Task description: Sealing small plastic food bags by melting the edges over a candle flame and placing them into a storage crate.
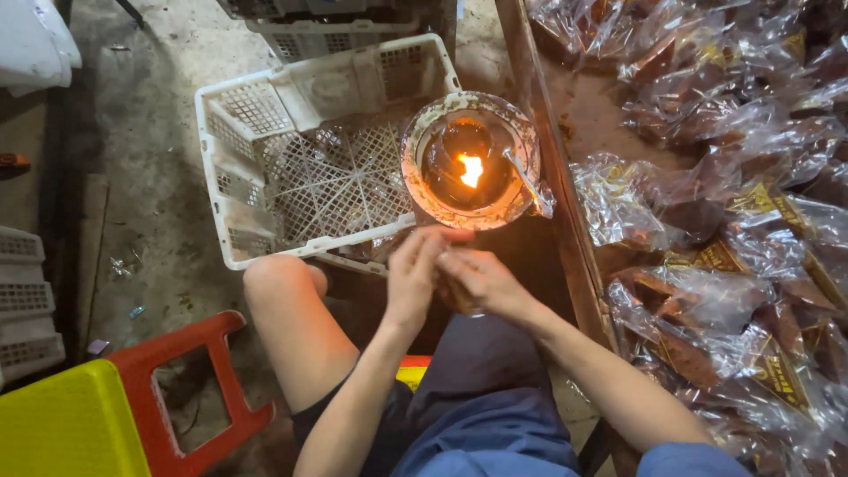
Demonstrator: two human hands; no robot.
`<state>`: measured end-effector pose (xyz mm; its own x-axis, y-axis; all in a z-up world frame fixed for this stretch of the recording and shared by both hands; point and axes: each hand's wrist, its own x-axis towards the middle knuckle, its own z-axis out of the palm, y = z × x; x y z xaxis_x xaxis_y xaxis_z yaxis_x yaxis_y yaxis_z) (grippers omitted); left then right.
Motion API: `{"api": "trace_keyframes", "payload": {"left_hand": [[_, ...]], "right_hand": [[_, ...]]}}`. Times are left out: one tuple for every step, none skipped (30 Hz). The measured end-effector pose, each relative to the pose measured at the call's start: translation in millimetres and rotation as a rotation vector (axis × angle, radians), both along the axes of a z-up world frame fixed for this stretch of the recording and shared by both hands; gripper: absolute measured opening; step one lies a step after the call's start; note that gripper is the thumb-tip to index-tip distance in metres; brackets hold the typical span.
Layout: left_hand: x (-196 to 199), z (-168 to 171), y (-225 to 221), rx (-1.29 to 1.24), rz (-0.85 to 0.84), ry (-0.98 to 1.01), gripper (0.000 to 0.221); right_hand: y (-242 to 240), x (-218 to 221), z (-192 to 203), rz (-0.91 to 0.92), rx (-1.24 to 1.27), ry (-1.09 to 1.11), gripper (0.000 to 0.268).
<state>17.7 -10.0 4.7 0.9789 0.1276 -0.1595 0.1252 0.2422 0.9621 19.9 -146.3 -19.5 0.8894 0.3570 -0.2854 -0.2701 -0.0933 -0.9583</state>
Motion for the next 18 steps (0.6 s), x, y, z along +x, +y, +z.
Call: {"api": "trace_keyframes", "payload": {"left_hand": [[-0.6,-7.2,2.4,-0.001,-0.005,0.006,0.024],[0.6,-14.2,4.5,-0.142,0.076,0.071,0.023],[1.7,-20.9,6.9,-0.283,0.157,0.137,0.021],[0.4,-22.3,8.1,-0.281,0.155,0.136,0.021],[-1.0,-23.6,9.6,-0.316,0.135,0.124,0.034],[-3.2,-25.0,10.7,-0.351,0.117,0.114,0.051],[-2.7,-27.2,9.0,-0.351,0.118,0.114,0.051],[-3.5,-29.5,5.1,-0.350,0.082,0.128,0.044],[-4.3,-31.6,0.9,-0.349,0.047,0.142,0.043],[-8.5,-34.1,-4.5,-0.352,0.046,0.137,0.043],[-12.8,-36.4,-10.2,-0.368,-0.180,0.251,0.054],[-18.9,-38.8,-14.9,-0.377,-0.411,0.369,0.067],[-21.6,-32.8,-17.2,-0.376,-0.416,0.369,0.067],[-24.4,-26.9,-20.3,-0.423,-0.482,0.417,0.067],[-27.1,-20.3,-23.4,-0.469,-0.549,0.466,0.072],[-28.3,-32.4,-24.5,-0.472,-0.551,0.448,0.072],[-29.1,-43.2,-25.7,-0.569,-0.347,0.494,0.062],[-20.2,-53.5,-27.5,-0.663,-0.157,0.520,0.057]], "right_hand": [[-0.2,0.4,2.0,-0.005,-0.001,0.006,0.037],[-0.7,3.2,4.4,0.115,-0.097,-0.059,0.032],[-0.9,5.8,7.0,0.235,-0.193,-0.124,0.029],[-6.5,20.7,1.2,0.232,-0.191,-0.125,0.029],[-11.8,35.5,-4.4,0.111,-0.171,-0.192,0.032],[-17.5,49.7,-10.1,-0.009,-0.150,-0.256,0.036],[-20.6,55.7,-14.4,-0.008,-0.149,-0.256,0.036],[-26.0,60.5,-18.4,-0.150,0.004,-0.109,0.030],[-31.7,65.2,-22.2,-0.292,0.157,0.039,0.026],[-33.4,69.6,-32.3,-0.291,0.155,0.034,0.026],[-35.5,74.0,-42.1,-0.299,0.215,0.146,0.025],[-37.0,75.7,-52.7,-0.312,0.278,0.262,0.026],[-28.9,71.2,-38.6,-0.316,0.279,0.260,0.026],[-21.6,67.0,-24.5,-0.295,0.201,0.222,0.033],[-14.3,62.8,-9.6,-0.274,0.123,0.184,0.040],[-15.2,51.9,7.2,-0.270,0.118,0.168,0.040],[-15.9,40.6,25.1,-0.165,-0.066,-0.093,0.035],[-17.3,35.7,44.5,-0.068,-0.253,-0.371,0.038]]}}
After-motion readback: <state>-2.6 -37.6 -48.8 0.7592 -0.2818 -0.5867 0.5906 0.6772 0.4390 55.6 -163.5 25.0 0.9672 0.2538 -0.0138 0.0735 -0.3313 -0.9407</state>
